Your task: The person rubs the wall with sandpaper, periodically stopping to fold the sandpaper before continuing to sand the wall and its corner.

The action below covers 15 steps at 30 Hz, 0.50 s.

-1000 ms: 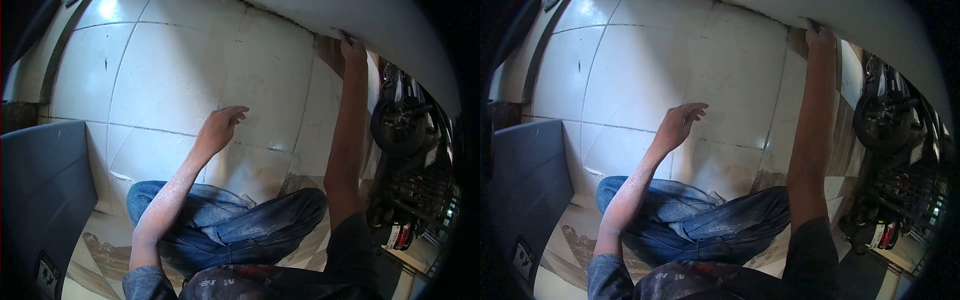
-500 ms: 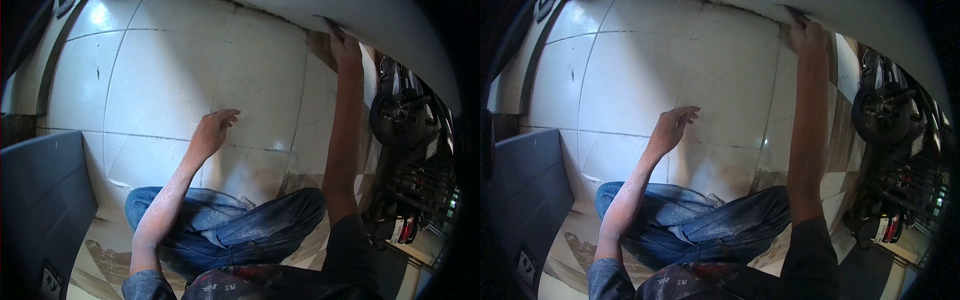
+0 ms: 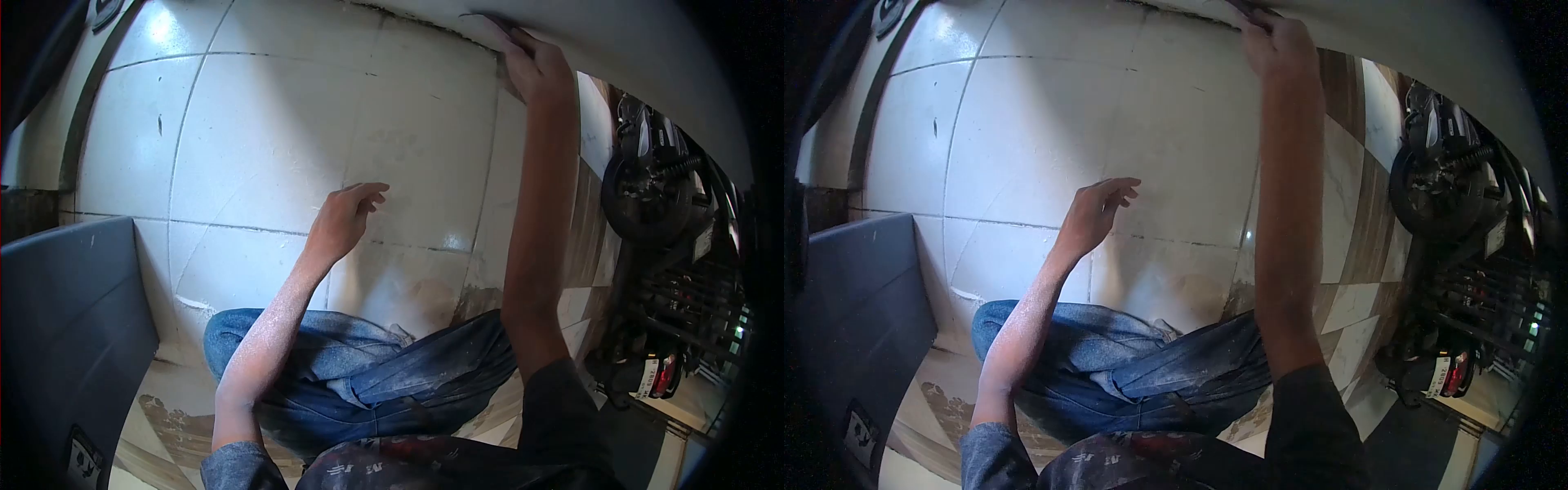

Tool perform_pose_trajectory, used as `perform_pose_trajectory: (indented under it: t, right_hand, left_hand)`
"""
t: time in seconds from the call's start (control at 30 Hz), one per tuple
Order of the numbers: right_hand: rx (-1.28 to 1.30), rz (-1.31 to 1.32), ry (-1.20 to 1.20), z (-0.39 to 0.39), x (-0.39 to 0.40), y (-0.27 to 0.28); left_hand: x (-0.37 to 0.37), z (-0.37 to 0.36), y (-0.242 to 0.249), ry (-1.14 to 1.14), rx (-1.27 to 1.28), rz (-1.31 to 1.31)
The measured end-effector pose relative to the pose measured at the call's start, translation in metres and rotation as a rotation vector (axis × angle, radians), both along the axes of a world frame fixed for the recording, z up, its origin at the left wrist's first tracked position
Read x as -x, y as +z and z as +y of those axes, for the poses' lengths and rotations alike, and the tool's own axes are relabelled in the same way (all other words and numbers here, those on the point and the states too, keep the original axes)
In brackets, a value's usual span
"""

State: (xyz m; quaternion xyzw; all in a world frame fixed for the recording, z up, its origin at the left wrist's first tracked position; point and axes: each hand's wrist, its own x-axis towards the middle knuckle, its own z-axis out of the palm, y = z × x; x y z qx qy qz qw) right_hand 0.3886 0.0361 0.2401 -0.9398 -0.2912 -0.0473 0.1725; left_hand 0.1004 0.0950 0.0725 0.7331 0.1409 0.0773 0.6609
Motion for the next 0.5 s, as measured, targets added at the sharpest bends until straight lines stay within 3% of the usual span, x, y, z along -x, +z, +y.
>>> perform_pose_trajectory:
  t: [0.17,0.33,0.5]
  right_hand:
    - [0.071,-0.021,-0.055,-0.016,-0.043,-0.001]
    - [0.052,0.078,-0.003,0.0,0.021,0.027]
    - [0.332,0.1,-0.11,0.022,0.054,0.049]
  left_hand:
    - [0.006,0.0,0.01,-0.019,0.038,0.054]
    - [0.003,-0.006,-0.002,-0.01,0.009,0.019]
    - [0.004,-0.006,0.003,-0.027,0.027,0.022]
